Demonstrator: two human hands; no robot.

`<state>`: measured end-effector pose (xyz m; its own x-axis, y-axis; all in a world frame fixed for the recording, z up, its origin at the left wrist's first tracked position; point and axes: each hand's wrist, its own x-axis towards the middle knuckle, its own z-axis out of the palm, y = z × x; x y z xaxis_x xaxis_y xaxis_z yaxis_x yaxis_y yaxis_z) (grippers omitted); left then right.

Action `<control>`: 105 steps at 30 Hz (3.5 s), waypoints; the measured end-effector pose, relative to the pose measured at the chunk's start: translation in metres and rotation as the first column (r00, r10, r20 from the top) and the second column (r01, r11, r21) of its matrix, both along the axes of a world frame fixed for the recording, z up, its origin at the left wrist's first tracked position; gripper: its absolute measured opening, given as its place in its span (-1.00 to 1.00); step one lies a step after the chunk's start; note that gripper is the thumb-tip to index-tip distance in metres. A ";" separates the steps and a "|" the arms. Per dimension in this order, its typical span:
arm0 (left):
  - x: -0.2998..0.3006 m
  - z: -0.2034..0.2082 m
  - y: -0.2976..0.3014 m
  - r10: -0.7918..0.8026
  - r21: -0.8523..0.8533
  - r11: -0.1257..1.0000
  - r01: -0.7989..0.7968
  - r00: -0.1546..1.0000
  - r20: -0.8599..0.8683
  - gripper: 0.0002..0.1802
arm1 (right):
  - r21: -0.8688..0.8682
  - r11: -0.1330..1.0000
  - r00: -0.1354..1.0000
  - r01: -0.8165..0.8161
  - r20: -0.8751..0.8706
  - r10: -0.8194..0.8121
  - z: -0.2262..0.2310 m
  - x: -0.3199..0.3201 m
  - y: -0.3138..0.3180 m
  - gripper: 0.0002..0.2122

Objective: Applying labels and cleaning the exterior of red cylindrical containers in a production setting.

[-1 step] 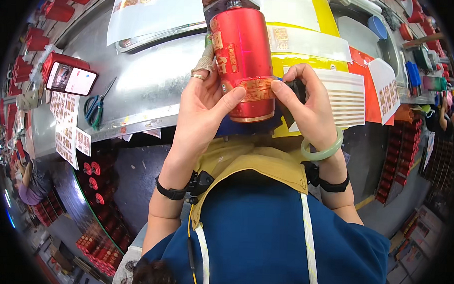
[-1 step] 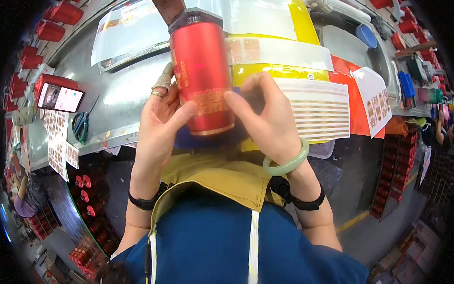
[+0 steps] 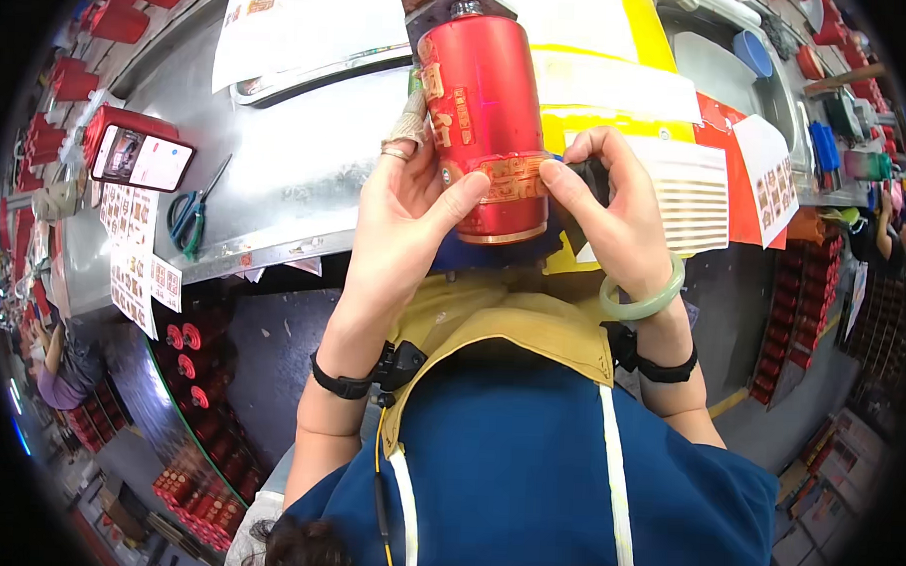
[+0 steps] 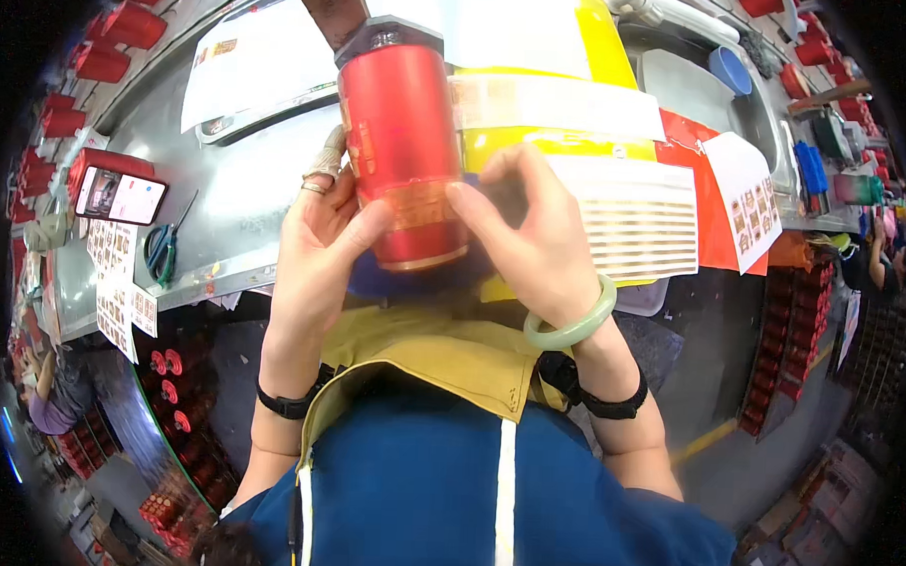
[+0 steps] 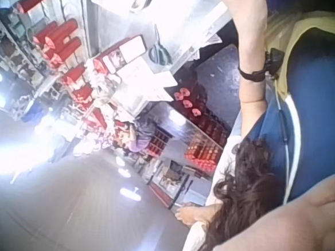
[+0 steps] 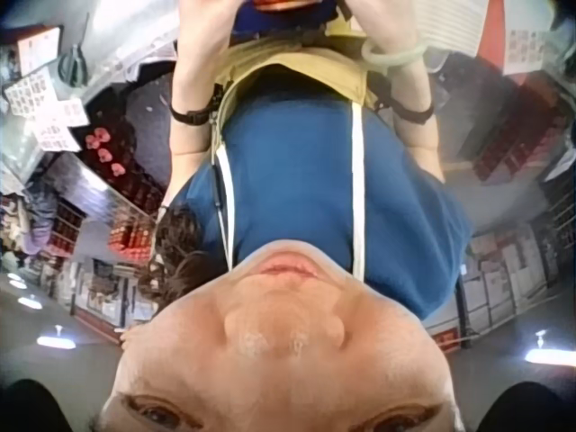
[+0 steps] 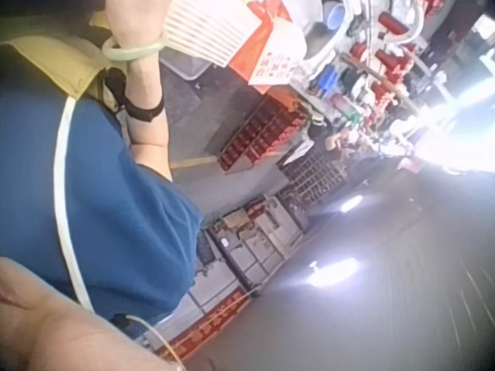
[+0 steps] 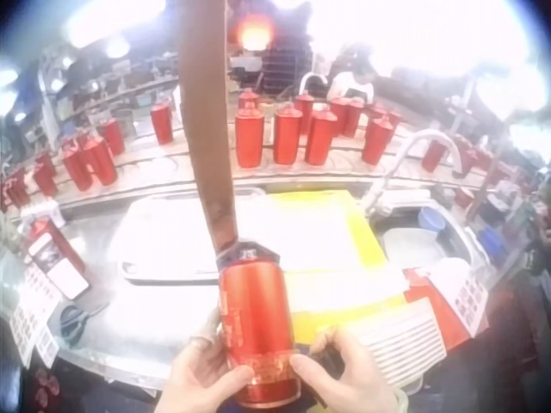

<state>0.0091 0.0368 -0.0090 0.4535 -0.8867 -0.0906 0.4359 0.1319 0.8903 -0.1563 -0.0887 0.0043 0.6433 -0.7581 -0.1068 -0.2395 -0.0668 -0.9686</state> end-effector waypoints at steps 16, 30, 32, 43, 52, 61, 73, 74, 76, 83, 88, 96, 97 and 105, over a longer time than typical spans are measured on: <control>-0.006 0.002 -0.002 0.047 0.032 0.998 -0.047 0.999 0.007 -0.26 | -0.095 0.995 0.999 -0.007 -0.041 0.003 -0.003 -0.001 -0.002 -0.74; -0.003 0.005 0.000 0.011 0.102 0.995 -0.014 0.999 0.036 -0.17 | -0.029 0.999 0.973 -0.013 -0.230 0.006 -0.004 -0.008 -0.013 -0.70; -0.005 0.003 -0.003 0.021 0.089 0.996 -0.023 1.000 0.023 -0.12 | -0.004 0.999 0.982 0.047 -0.185 -0.047 -0.025 -0.018 -0.021 -0.71; -0.004 0.007 -0.002 -0.004 0.118 0.993 0.000 1.000 0.028 -0.09 | -0.305 0.951 0.999 0.043 0.034 -0.034 0.011 0.002 0.005 -0.82; -0.005 0.008 -0.004 -0.009 0.090 0.996 0.008 1.000 0.005 -0.09 | -0.443 0.896 0.993 0.023 0.115 0.032 0.026 0.001 -0.016 -0.80; -0.013 -0.021 0.025 -0.067 0.123 0.992 -0.010 0.796 0.601 0.52 | -0.827 0.528 0.947 -0.194 -0.018 0.320 0.048 0.037 -0.029 -0.78; -0.018 -0.018 0.023 0.079 0.037 0.981 -0.189 0.570 0.818 0.30 | -0.808 0.552 0.968 -0.204 -0.081 0.238 0.041 0.036 -0.032 -0.76; -0.016 -0.017 0.024 0.059 0.043 0.986 -0.160 0.584 0.809 0.34 | -0.813 0.573 0.991 -0.104 -0.036 0.128 0.038 0.034 -0.040 -0.76; -0.009 -0.011 0.022 0.035 0.028 0.996 -0.090 0.631 0.775 0.35 | -0.865 0.491 0.991 -0.101 -0.044 0.127 0.035 0.024 -0.051 -0.82; 0.007 0.014 -0.011 -0.052 0.156 0.988 0.017 0.974 0.220 -0.11 | 0.042 0.997 0.996 -0.063 0.069 0.060 0.016 0.007 -0.005 -0.56; 0.013 0.013 -0.012 -0.124 0.153 0.985 0.086 0.957 0.262 0.06 | 0.175 0.982 0.994 -0.077 0.093 0.062 0.009 0.006 0.014 -0.31; 0.013 0.005 -0.013 -0.117 0.162 0.984 0.072 0.948 0.295 0.09 | 0.301 0.946 0.990 -0.116 0.108 0.087 0.007 0.004 0.020 -0.26; 0.012 0.004 -0.013 -0.097 0.126 0.990 0.061 0.948 0.304 0.01 | 0.300 0.947 0.991 -0.116 0.104 0.089 0.010 0.005 0.020 -0.26; 0.014 0.009 -0.013 -0.127 0.165 0.982 0.086 0.958 0.256 0.08 | 0.311 0.949 0.996 -0.055 0.079 0.032 0.016 0.013 0.028 -0.30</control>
<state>0.0229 0.0237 0.0000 0.3828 -0.9164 -0.1168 0.1862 -0.0473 0.9814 -0.1431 -0.0605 0.0205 0.6899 -0.6650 -0.2860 -0.1716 0.2336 -0.9571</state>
